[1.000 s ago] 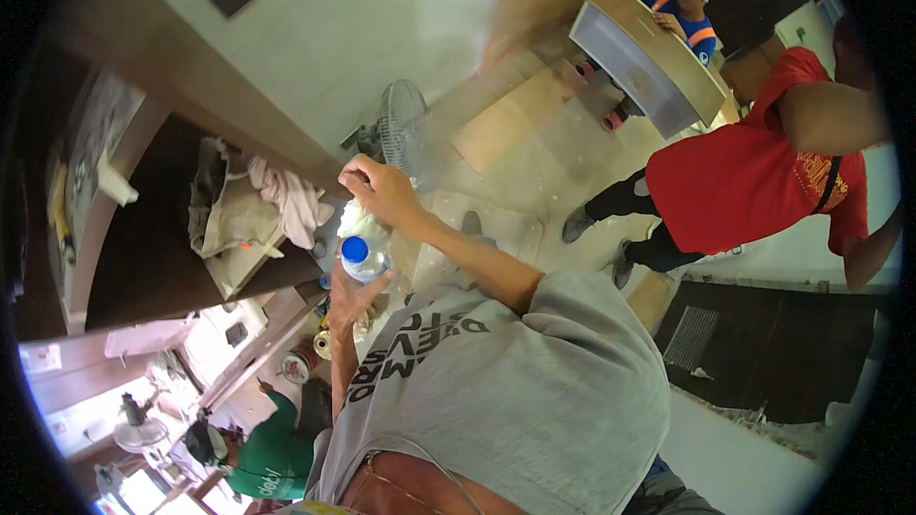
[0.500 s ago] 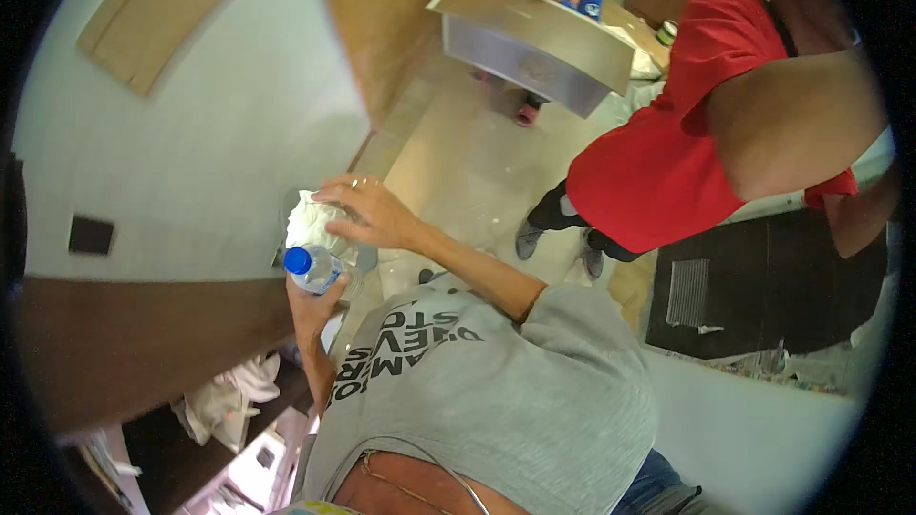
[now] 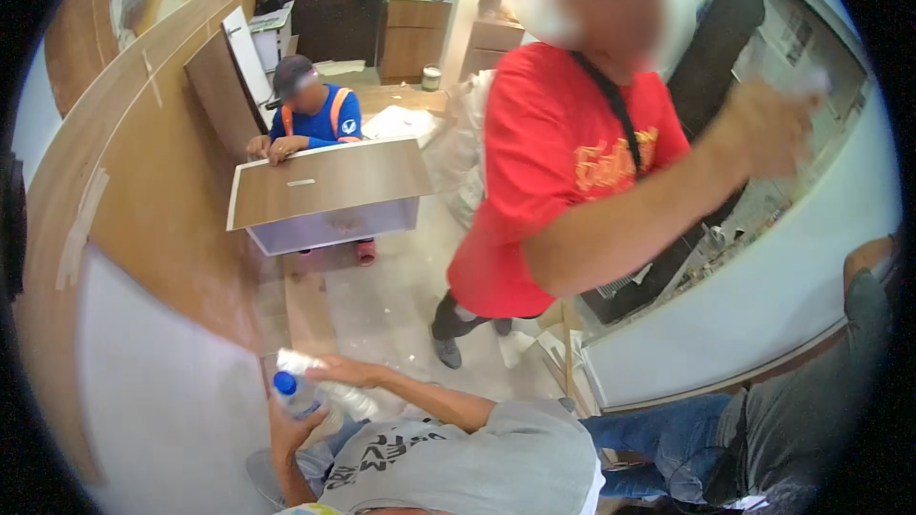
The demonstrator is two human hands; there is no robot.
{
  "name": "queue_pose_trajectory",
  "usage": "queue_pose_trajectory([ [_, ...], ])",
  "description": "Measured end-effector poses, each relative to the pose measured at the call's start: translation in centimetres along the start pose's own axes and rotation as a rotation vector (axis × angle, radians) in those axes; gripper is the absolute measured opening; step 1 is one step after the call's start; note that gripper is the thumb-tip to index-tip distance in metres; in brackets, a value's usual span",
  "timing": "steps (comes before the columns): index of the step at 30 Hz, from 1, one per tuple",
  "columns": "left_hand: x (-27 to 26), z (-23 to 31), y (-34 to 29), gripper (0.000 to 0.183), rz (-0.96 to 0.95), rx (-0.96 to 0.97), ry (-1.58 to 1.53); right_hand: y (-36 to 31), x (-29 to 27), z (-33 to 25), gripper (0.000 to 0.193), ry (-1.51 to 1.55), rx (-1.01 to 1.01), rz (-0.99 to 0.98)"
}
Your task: The person sits on the floor, picks up a water bottle and a cloth, and walks to a wall. They pour water onto the cloth and wipe a section of the wall repeatedly.
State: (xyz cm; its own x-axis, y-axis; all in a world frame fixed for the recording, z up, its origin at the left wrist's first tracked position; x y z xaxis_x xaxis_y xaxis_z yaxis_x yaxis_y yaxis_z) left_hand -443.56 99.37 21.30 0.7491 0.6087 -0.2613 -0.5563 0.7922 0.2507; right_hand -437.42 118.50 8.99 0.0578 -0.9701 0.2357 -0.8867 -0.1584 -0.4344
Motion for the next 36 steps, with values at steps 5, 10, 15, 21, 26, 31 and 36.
queue_pose_trajectory([
  [5, -2.7, -5.9, 9.8, 0.06, 0.009, 0.353, -0.091, 1.1, -7.5, -5.5, 0.045, 0.308, 0.072, 0.455],
  [10, -12.1, -9.1, 17.3, 0.053, 0.0, 0.225, -0.092, 7.8, -10.3, -13.0, 0.053, 0.496, -0.185, 0.427],
  [15, -18.9, -9.9, 20.7, 0.039, 0.285, 0.125, 0.005, 18.8, -10.4, -19.1, 0.048, 0.484, -0.147, 0.217],
  [21, -20.7, -9.5, 23.2, 0.052, 0.593, -0.029, 0.067, 27.7, -7.8, -22.3, 0.038, 0.34, -0.148, 0.085],
  [26, -18.3, -10.3, 24.4, 0.058, 0.825, -0.062, 0.23, 33.3, -10.1, -23.9, 0.041, 0.226, -0.079, -0.155],
  [31, -17.0, -11.6, 26.7, 0.054, 1.068, -0.202, 0.344, 37.3, -13.8, -29.9, 0.04, 0.187, 0.012, -0.371],
  [36, -16.4, -8.7, 31.7, 0.05, 1.311, -0.115, 0.266, 38.5, -16.6, -35.0, 0.039, 0.352, 0.265, -0.677],
])
Point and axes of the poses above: each hand's wrist, its own y-axis towards the middle knuckle, its own x-axis out of the palm, z = x × y, the point moved 1 cm from there along y, towards the middle knuckle, and after that the axes turned 15 degrees about x, right-handed, at the moved point
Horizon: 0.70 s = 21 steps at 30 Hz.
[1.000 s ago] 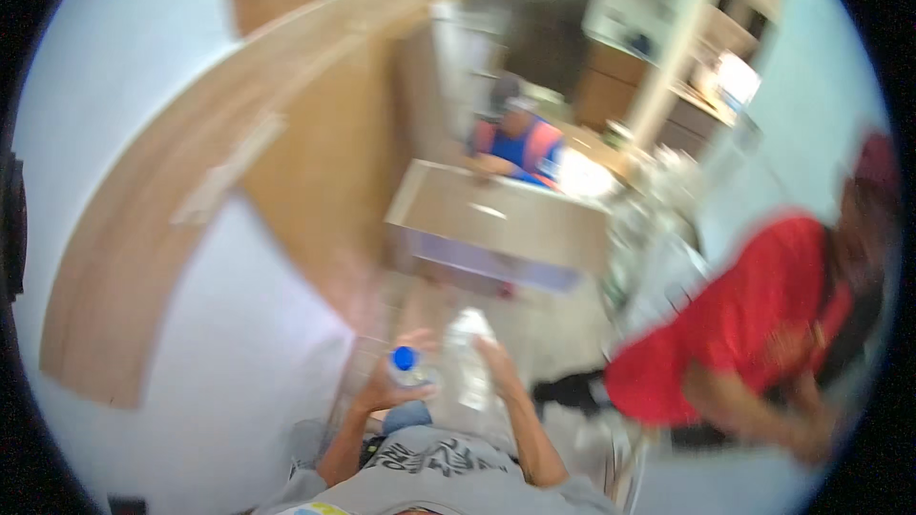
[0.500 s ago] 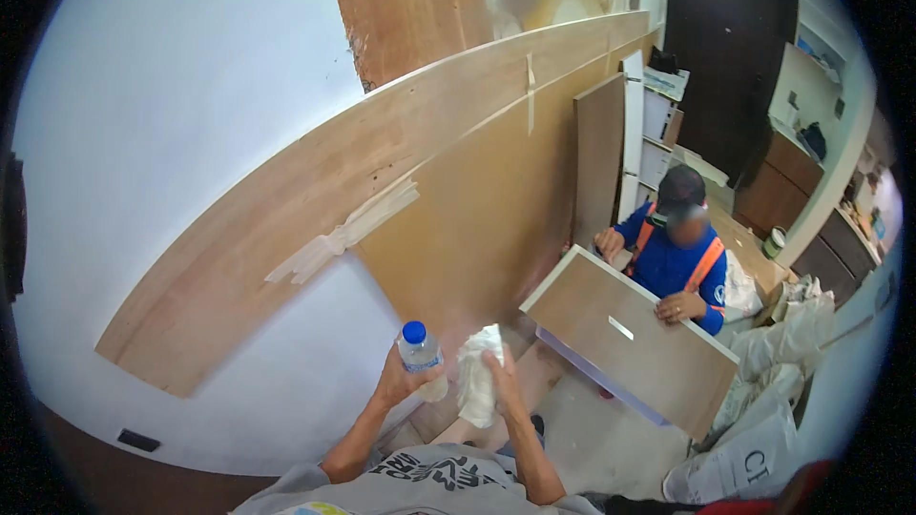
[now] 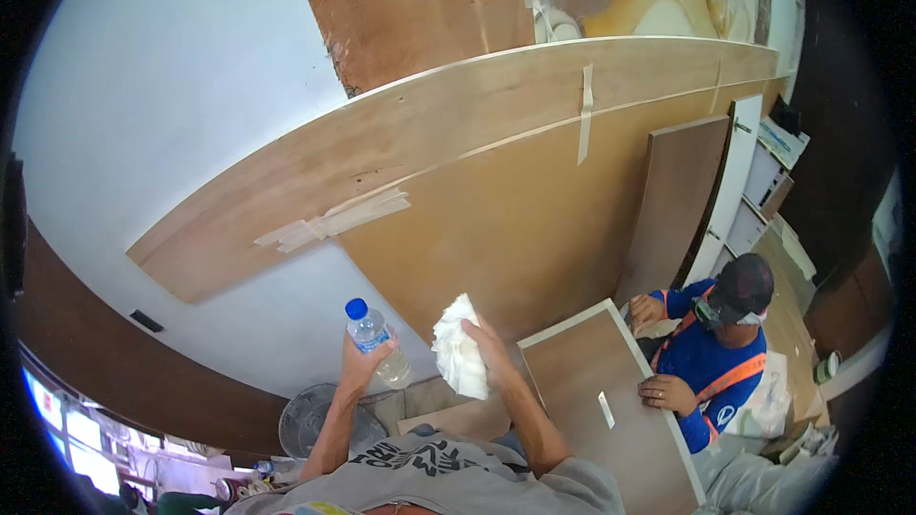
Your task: The person sits on the floor, picks up a water bottle and a cloth, and walks to a wall. They pour water onto the cloth and wipe a section of the wall repeatedly.
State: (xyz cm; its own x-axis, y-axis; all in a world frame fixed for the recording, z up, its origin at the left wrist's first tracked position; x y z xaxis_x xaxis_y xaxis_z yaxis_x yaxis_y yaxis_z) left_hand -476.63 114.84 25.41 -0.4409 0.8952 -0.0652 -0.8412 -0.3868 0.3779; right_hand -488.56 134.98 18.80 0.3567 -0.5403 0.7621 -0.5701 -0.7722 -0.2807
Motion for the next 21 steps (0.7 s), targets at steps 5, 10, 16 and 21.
queue_pose_trajectory([
  [5, 5.8, 3.1, 1.0, 0.048, -0.173, -0.042, 0.153, 1.1, -6.0, 2.4, 0.041, 0.007, 0.104, -0.034],
  [10, 12.5, -1.3, 2.1, 0.077, -0.122, 0.21, 0.18, 0.7, -10.7, 2.5, 0.043, -0.148, 0.203, -0.018],
  [16, 14.0, 0.3, -0.9, 0.074, 0.22, 0.127, 0.226, 2.9, -8.7, 5.5, 0.045, -0.404, 0.411, -0.09],
  [21, 11.9, -1.0, -0.3, 0.076, 0.125, 0.132, 0.217, 5.3, -4.6, 5.2, 0.047, -0.501, 0.402, -0.113],
])
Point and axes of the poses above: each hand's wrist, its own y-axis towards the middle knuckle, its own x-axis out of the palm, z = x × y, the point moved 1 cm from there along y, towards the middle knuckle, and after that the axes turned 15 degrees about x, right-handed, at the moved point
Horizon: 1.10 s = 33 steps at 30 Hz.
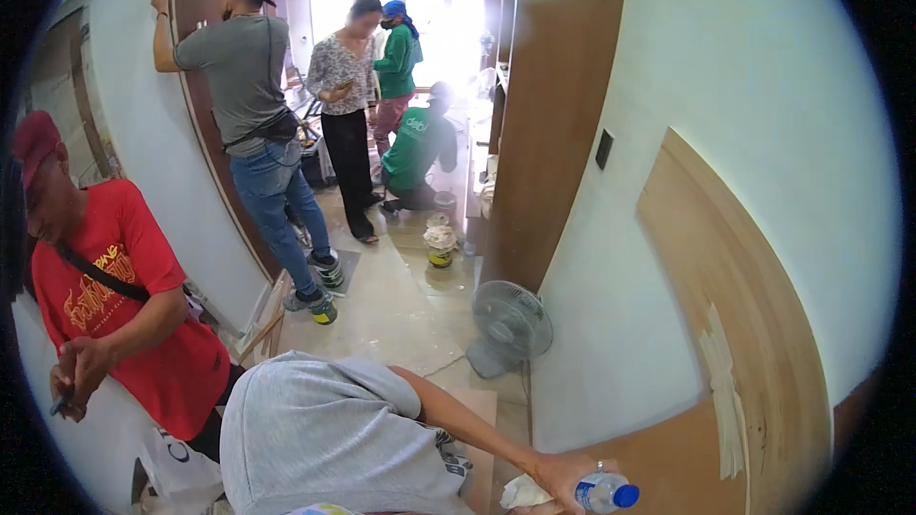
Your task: The person sits on the floor, picks up a water bottle and a cloth, and walks to a wall. They pour water onto the cloth and wipe a section of the wall repeatedly.
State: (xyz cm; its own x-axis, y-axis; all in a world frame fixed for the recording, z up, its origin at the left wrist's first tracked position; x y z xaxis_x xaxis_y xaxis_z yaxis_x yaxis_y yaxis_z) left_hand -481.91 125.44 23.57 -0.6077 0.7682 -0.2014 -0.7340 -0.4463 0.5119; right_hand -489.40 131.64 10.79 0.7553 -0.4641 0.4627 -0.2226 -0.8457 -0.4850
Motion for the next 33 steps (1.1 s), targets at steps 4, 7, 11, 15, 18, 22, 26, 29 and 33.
queue_pose_trajectory([
  [4, -7.1, -1.8, 1.6, 0.082, 0.049, -0.046, 0.054, 2.3, 0.4, -3.2, 0.048, -0.013, -0.088, 0.025],
  [7, -12.7, -2.9, 2.3, 0.069, -0.002, -0.149, 0.428, 2.8, 1.0, -5.1, 0.049, 0.019, -0.122, 0.101],
  [11, -17.6, -3.4, 5.0, 0.066, -0.282, -0.143, 0.705, 6.1, 2.5, -9.2, 0.051, 0.04, -0.204, 0.104],
  [15, -17.6, -4.2, 8.0, 0.063, -0.514, -0.285, 0.688, 6.2, 2.3, -10.2, 0.05, 0.056, -0.225, 0.057],
  [18, -17.5, -3.7, 8.2, 0.061, -0.643, -0.204, 0.74, 4.3, 3.3, -8.9, 0.049, 0.002, -0.256, 0.181],
  [22, -17.8, -4.0, 9.4, 0.059, -0.765, -0.112, 0.795, 5.6, 2.9, -7.4, 0.048, -0.038, -0.39, 0.236],
  [26, -18.3, -4.6, 9.6, 0.058, -0.807, -0.013, 0.783, 3.9, 5.5, -7.8, 0.047, 0.159, -0.305, 0.16],
  [29, -18.4, -4.5, 10.1, 0.057, -0.854, 0.026, 0.792, 2.8, 7.1, -8.0, 0.046, 0.332, -0.263, 0.094],
  [33, -18.6, -4.1, 10.5, 0.057, -0.891, 0.06, 0.847, 2.3, 8.1, -8.2, 0.043, 0.447, -0.289, 0.061],
])
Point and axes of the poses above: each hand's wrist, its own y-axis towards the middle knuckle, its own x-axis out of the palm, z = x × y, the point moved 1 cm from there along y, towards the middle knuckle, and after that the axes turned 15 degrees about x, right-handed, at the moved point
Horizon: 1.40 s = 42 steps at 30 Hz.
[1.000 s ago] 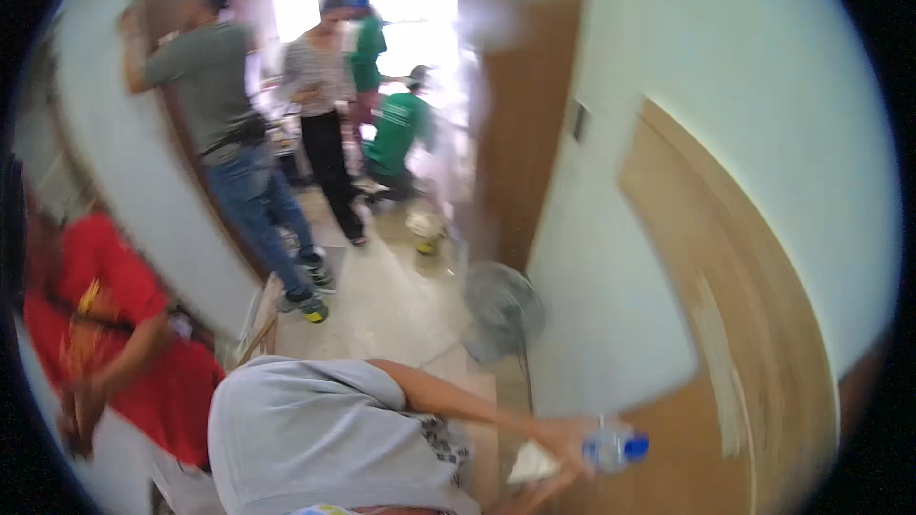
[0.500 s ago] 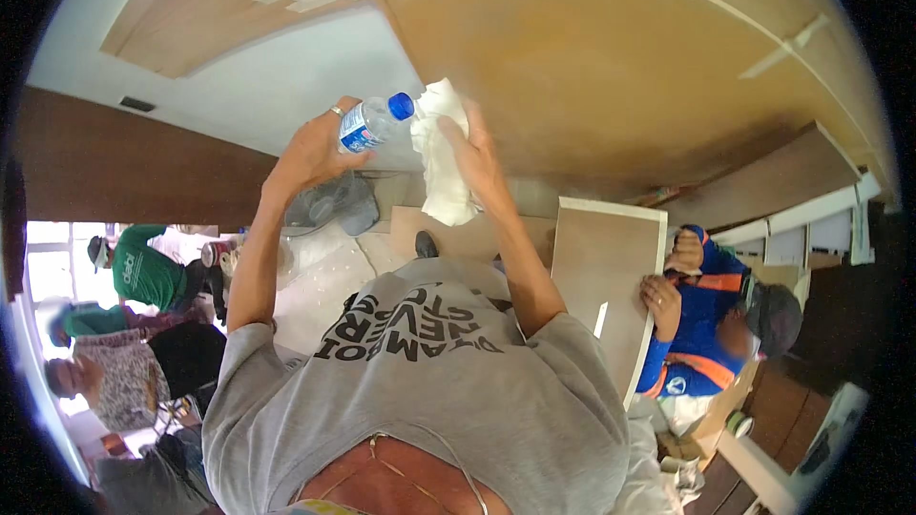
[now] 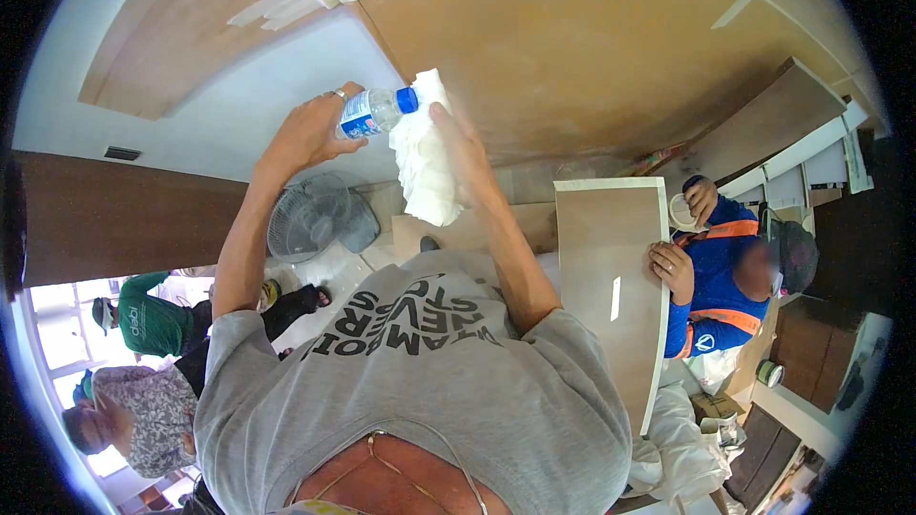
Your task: The person sits on the floor, picks up a water bottle and a cloth, and walks to a wall. They pour water onto the cloth and wipe a section of the wall repeatedly.
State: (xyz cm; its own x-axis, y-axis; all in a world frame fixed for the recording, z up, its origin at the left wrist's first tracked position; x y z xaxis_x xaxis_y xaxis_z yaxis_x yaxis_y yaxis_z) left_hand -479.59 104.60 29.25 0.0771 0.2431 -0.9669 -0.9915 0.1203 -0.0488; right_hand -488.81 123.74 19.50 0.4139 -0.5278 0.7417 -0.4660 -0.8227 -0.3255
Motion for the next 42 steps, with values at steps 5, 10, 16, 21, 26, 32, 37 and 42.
queue_pose_trajectory([
  [5, -0.7, 0.3, -0.4, 0.06, -0.032, 0.01, 0.035, -0.5, -0.1, 0.4, 0.043, 0.015, 0.026, -0.056],
  [10, -1.7, 0.9, -0.2, 0.061, -0.087, 0.022, 0.096, -0.5, -0.7, 0.8, 0.044, 0.065, 0.104, -0.114],
  [16, -2.3, 1.6, -0.2, 0.06, -0.124, 0.008, 0.105, -0.9, -0.3, 0.9, 0.044, 0.138, 0.104, -0.088],
  [21, -2.5, 1.8, 0.2, 0.06, -0.14, -0.01, 0.099, -0.2, -1.1, 1.2, 0.049, 0.241, 0.206, -0.139],
  [26, -2.4, 1.3, 0.4, 0.061, -0.149, -0.006, 0.101, 0.3, -1.7, 1.6, 0.054, 0.267, 0.219, -0.202],
  [32, -2.4, 0.4, 0.9, 0.059, -0.118, 0.049, 0.124, 0.8, -1.6, 1.1, 0.053, 0.257, 0.193, -0.2],
  [37, -2.5, 0.3, 1.1, 0.059, -0.133, 0.04, 0.118, 1.2, -2.1, 1.3, 0.054, 0.245, 0.188, -0.175],
  [42, -2.1, -0.4, 1.2, 0.071, -0.137, 0.052, 0.112, 1.4, -2.0, 1.5, 0.054, 0.572, 0.402, -0.595],
])
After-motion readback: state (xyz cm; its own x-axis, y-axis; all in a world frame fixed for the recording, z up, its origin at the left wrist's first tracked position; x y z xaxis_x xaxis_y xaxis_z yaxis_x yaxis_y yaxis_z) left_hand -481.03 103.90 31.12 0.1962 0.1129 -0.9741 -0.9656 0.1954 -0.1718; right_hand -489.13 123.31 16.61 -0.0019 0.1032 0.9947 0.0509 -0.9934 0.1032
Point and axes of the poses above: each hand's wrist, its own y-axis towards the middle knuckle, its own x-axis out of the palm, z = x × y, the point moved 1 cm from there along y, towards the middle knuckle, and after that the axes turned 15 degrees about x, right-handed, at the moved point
